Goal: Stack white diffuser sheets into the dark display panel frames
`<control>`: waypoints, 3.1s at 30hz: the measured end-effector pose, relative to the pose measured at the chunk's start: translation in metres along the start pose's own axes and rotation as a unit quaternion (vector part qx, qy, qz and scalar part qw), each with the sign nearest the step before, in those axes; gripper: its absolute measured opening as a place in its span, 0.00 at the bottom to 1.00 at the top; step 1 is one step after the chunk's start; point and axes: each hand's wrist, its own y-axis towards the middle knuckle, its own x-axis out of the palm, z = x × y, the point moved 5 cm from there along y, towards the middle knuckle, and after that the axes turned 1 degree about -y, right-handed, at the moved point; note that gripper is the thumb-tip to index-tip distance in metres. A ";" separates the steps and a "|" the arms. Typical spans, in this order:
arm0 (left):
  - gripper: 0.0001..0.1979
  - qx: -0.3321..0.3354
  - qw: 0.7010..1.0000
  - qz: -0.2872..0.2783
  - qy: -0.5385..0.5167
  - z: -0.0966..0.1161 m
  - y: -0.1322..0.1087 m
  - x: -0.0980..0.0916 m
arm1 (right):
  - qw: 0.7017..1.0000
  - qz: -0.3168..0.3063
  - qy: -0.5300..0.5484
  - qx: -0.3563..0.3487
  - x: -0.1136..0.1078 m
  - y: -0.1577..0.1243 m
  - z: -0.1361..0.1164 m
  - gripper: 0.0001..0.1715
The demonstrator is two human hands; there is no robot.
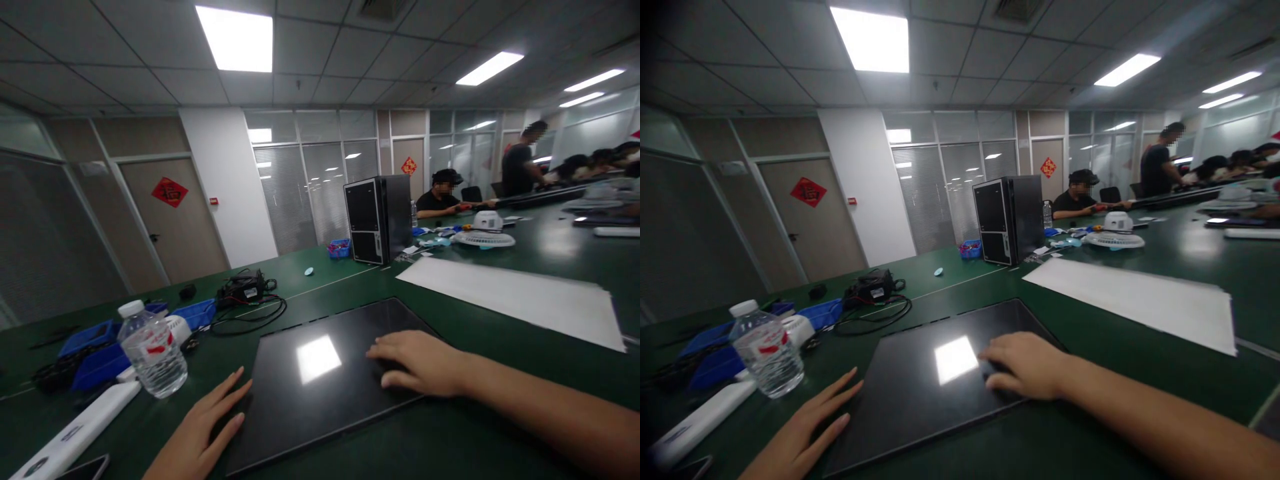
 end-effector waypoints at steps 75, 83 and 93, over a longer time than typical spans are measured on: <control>0.25 -0.008 0.998 -0.057 0.022 0.003 -0.001 -0.001 | 0.909 0.127 -0.187 0.351 -0.011 -0.044 0.173 0.27; 0.24 -0.005 0.998 -0.051 0.022 0.003 -0.002 0.000 | 0.998 0.013 0.046 0.030 0.011 0.014 0.033 0.32; 0.24 -0.005 0.999 -0.032 0.017 0.000 0.001 0.004 | 0.996 0.054 -0.001 0.067 0.006 0.017 0.030 0.33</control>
